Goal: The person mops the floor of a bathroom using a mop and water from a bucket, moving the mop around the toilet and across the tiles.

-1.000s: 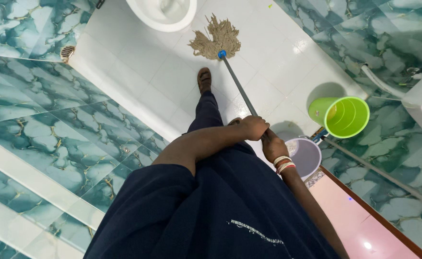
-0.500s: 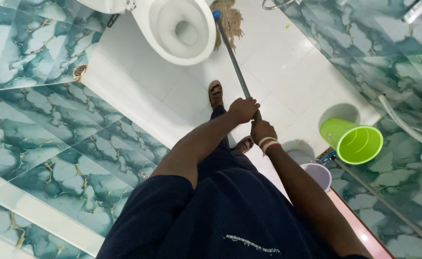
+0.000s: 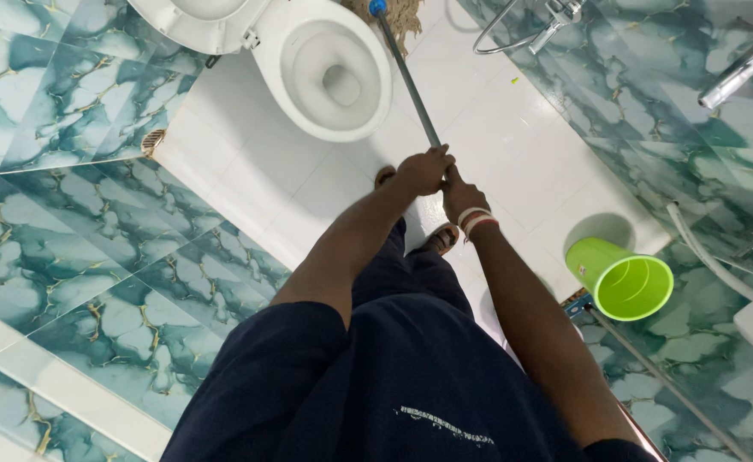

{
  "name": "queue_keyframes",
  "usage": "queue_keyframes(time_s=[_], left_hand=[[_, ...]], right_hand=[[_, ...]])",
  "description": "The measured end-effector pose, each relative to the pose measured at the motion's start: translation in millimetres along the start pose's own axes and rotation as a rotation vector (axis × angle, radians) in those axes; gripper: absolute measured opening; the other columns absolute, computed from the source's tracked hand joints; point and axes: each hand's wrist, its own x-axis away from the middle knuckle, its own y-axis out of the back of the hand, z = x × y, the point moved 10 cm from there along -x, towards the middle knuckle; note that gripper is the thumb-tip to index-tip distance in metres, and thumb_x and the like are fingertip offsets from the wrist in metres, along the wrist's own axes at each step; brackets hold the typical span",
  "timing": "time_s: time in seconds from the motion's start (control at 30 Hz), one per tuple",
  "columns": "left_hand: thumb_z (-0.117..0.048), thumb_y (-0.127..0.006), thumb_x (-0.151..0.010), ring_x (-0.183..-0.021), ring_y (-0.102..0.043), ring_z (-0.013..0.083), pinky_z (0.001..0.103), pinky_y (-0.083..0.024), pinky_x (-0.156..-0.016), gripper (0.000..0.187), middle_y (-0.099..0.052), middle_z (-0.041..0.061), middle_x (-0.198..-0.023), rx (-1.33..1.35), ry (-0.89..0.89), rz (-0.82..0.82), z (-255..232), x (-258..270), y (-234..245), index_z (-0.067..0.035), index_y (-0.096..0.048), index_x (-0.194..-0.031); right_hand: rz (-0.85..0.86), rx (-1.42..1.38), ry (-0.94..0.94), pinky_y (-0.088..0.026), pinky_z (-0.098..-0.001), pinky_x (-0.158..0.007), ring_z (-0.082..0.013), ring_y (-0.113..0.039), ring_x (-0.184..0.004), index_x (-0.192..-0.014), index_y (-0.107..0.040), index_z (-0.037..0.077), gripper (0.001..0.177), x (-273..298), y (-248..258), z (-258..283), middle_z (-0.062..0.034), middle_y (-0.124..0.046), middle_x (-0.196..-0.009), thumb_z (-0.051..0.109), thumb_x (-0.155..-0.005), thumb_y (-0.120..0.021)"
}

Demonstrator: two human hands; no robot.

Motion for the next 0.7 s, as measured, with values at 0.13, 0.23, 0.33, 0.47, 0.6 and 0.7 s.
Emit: queue_keyframes(time_s=[0.13, 0.23, 0.33, 0.47, 0.6, 0.7], left_hand=[[-0.045, -0.08, -0.081, -0.139, -0.05, 0.0366, 0.048, -0.053, -0.102, 0.075, -0.037, 0.019, -0.16, 0.04, -0.162, -0.038, -74, 39, -26, -0.01, -0.053, -0.141], [-0.051, -0.08, -0.081, -0.135, -0.051, 0.0374, 0.048, -0.052, -0.101, 0.074, -0.038, 0.02, -0.157, 0.006, -0.137, 0.024, -129, 66, -42, -0.009, -0.055, -0.136], [-0.054, -0.076, -0.084, -0.131, -0.057, 0.0365, 0.048, -0.054, -0.101, 0.072, -0.052, 0.019, -0.146, -0.044, -0.193, 0.142, -178, 81, -54, -0.008, -0.058, -0.137], [-0.059, -0.071, -0.086, -0.125, -0.061, 0.0353, 0.051, -0.052, -0.098, 0.072, -0.057, 0.019, -0.136, -0.025, -0.25, 0.203, -223, 79, -76, -0.007, -0.058, -0.134], [-0.06, -0.073, -0.085, -0.122, -0.062, 0.0383, 0.048, -0.054, -0.098, 0.075, -0.054, 0.024, -0.139, 0.037, -0.301, 0.242, -235, 63, -102, -0.004, -0.058, -0.133], [-0.054, -0.077, -0.082, -0.125, -0.061, 0.0365, 0.048, -0.053, -0.1, 0.07, -0.057, 0.022, -0.137, 0.062, -0.262, 0.184, -216, 53, -104, -0.005, -0.061, -0.131]], right_hand=[[-0.06, -0.009, 0.06, -0.056, -0.0601, -0.082, -0.0498, -0.07, -0.093, -0.155, -0.028, 0.026, 0.059, 55, -30, -60, -0.0259, -0.073, -0.103, 0.031, -0.1, -0.05], [-0.081, -0.026, 0.064, -0.055, -0.0607, -0.081, -0.0502, -0.07, -0.091, -0.155, -0.03, 0.026, 0.056, 100, -43, -105, -0.0246, -0.073, -0.105, 0.03, -0.101, -0.047], [-0.081, -0.02, 0.061, -0.055, -0.0614, -0.082, -0.05, -0.07, -0.092, -0.155, -0.032, 0.028, 0.055, 133, -40, -135, -0.0228, -0.074, -0.107, 0.032, -0.102, -0.046], [-0.074, -0.039, 0.062, -0.055, -0.062, -0.083, -0.0513, -0.069, -0.092, -0.153, -0.036, 0.032, 0.052, 169, -32, -179, -0.0233, -0.073, -0.11, 0.038, -0.103, -0.045], [-0.066, -0.054, 0.043, -0.056, -0.062, -0.081, -0.0517, -0.069, -0.091, -0.154, -0.037, 0.032, 0.053, 167, -34, -200, -0.0258, -0.073, -0.105, 0.037, -0.102, -0.044], [0.004, -0.026, -0.044, -0.056, -0.0622, -0.081, -0.051, -0.07, -0.091, -0.156, -0.036, 0.033, 0.054, 142, -48, -196, -0.0263, -0.074, -0.1, 0.038, -0.103, -0.045]])
